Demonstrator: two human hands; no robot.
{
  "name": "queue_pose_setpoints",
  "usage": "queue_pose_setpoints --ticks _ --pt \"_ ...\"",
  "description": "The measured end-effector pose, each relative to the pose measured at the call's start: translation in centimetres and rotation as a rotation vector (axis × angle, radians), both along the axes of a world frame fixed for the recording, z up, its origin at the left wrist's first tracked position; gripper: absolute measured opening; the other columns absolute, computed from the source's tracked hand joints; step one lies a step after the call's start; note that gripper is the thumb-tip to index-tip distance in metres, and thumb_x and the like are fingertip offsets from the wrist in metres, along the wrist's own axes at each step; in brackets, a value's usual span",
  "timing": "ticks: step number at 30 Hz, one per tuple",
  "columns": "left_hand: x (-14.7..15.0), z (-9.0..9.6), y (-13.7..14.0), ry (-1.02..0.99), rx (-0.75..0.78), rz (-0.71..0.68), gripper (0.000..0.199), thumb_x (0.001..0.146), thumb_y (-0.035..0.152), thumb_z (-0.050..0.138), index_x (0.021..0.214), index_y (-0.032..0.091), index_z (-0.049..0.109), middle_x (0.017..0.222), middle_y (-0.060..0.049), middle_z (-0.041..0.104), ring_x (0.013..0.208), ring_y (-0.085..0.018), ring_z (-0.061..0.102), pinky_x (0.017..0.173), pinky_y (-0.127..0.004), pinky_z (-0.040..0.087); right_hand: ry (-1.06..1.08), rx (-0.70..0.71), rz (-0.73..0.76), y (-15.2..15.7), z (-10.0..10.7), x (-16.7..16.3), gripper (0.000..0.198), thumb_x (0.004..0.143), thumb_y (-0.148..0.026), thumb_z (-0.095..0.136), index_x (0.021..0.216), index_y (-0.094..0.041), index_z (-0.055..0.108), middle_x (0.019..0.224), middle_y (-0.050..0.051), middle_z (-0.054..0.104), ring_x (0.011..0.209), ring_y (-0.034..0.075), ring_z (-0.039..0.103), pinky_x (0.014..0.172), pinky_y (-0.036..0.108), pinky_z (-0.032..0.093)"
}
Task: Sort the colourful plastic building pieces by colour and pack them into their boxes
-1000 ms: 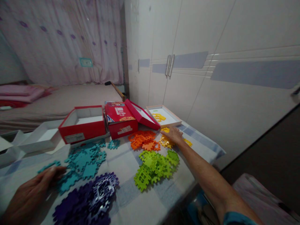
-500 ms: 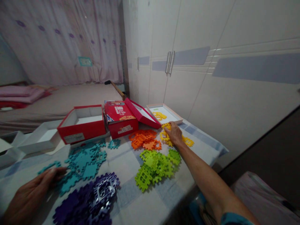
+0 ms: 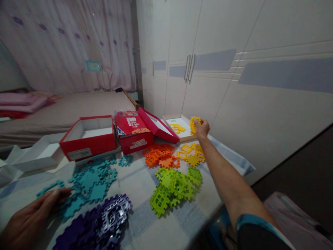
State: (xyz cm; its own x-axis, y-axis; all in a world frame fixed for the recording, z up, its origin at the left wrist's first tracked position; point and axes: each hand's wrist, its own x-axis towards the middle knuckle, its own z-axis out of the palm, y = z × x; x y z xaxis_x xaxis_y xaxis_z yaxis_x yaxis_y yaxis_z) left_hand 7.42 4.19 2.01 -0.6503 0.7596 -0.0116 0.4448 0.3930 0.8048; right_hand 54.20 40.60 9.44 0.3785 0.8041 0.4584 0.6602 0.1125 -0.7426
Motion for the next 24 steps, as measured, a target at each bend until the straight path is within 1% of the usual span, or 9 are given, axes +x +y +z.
queue_pose_setpoints --ticks 3,5,7,9,12,14,18,21,24 --pt "0.2 0.1 0.0 -0.007 -0.009 0.009 0.049 0.076 0.062 0.046 0.092 0.025 0.074 0.104 -0.005 0.075 0.106 -0.030 0.065 0.104 -0.044 0.043 -0.029 -0.149 -0.001 1.7 1.4 -1.7 0.055 0.090 -0.053 0.037 0.108 -0.008 0.063 0.102 0.018 0.067 0.091 0.026 0.063 0.075 0.034 0.050" --pt "0.7 0.7 0.0 0.005 -0.017 0.002 0.049 0.077 0.060 0.045 0.093 0.023 0.073 0.104 -0.005 0.074 0.106 -0.030 0.064 0.104 -0.044 0.043 -0.075 -0.190 0.073 0.8 1.2 -2.2 0.047 0.088 -0.048 0.043 0.100 -0.010 0.067 0.097 0.017 0.069 0.091 0.027 0.064 0.077 0.035 0.049" --pt "1.3 1.4 0.0 0.012 -0.024 -0.004 0.049 0.078 0.059 0.044 0.092 0.022 0.072 0.101 -0.006 0.074 0.104 -0.030 0.064 0.102 -0.044 0.044 -0.123 -0.222 0.175 -1.6 0.2 -1.9 0.035 0.083 -0.042 0.055 0.095 -0.013 0.070 0.094 0.011 0.071 0.090 0.024 0.064 0.079 0.033 0.049" --pt "1.7 2.0 0.0 0.015 -0.028 -0.014 0.048 0.077 0.057 0.043 0.090 0.021 0.072 0.101 -0.007 0.074 0.104 -0.029 0.064 0.100 -0.043 0.045 -0.207 -0.259 0.332 -4.6 -1.0 -1.3 0.028 0.077 -0.037 0.062 0.093 -0.017 0.072 0.091 0.005 0.072 0.087 0.021 0.064 0.081 0.030 0.048" --pt "2.1 2.5 0.1 0.033 -0.035 -0.017 0.047 0.076 0.054 0.044 0.090 0.020 0.072 0.104 -0.007 0.073 0.106 -0.028 0.063 0.101 -0.042 0.044 -0.428 -0.344 0.618 -8.6 -2.6 -0.3 0.032 0.074 -0.038 0.066 0.100 -0.019 0.072 0.100 0.005 0.072 0.091 0.022 0.064 0.083 0.031 0.048" --pt "2.1 2.6 0.1 0.041 -0.041 -0.005 0.045 0.074 0.053 0.045 0.089 0.020 0.073 0.104 -0.007 0.073 0.107 -0.028 0.063 0.100 -0.041 0.045 -0.583 -0.385 0.731 -10.0 -3.1 -0.3 0.037 0.074 -0.038 0.066 0.106 -0.018 0.071 0.107 0.007 0.071 0.095 0.024 0.064 0.085 0.032 0.047" --pt "2.3 2.9 0.1 0.059 -0.035 -0.013 0.043 0.073 0.051 0.047 0.089 0.020 0.073 0.104 -0.006 0.073 0.107 -0.028 0.063 0.098 -0.039 0.046 -0.750 -0.378 0.716 -10.5 -3.7 -1.1 0.042 0.073 -0.037 0.066 0.110 -0.018 0.069 0.105 0.008 0.070 0.094 0.024 0.063 0.083 0.031 0.046" --pt "2.6 3.2 0.0 0.084 -0.035 -0.028 0.042 0.074 0.050 0.046 0.088 0.020 0.072 0.105 -0.007 0.073 0.108 -0.028 0.062 0.099 -0.040 0.045 -0.769 -0.321 0.683 -10.2 -3.8 -1.1 0.046 0.076 -0.037 0.064 0.117 -0.016 0.066 0.111 0.009 0.068 0.100 0.025 0.061 0.088 0.033 0.045" --pt "2.7 3.4 0.0 0.091 -0.030 -0.024 0.042 0.076 0.050 0.044 0.087 0.021 0.072 0.106 -0.006 0.072 0.108 -0.028 0.062 0.100 -0.041 0.045 -0.731 -0.235 0.542 -10.0 -3.4 0.4 0.047 0.080 -0.039 0.060 0.122 -0.017 0.063 0.120 0.010 0.065 0.108 0.026 0.058 0.095 0.035 0.043"
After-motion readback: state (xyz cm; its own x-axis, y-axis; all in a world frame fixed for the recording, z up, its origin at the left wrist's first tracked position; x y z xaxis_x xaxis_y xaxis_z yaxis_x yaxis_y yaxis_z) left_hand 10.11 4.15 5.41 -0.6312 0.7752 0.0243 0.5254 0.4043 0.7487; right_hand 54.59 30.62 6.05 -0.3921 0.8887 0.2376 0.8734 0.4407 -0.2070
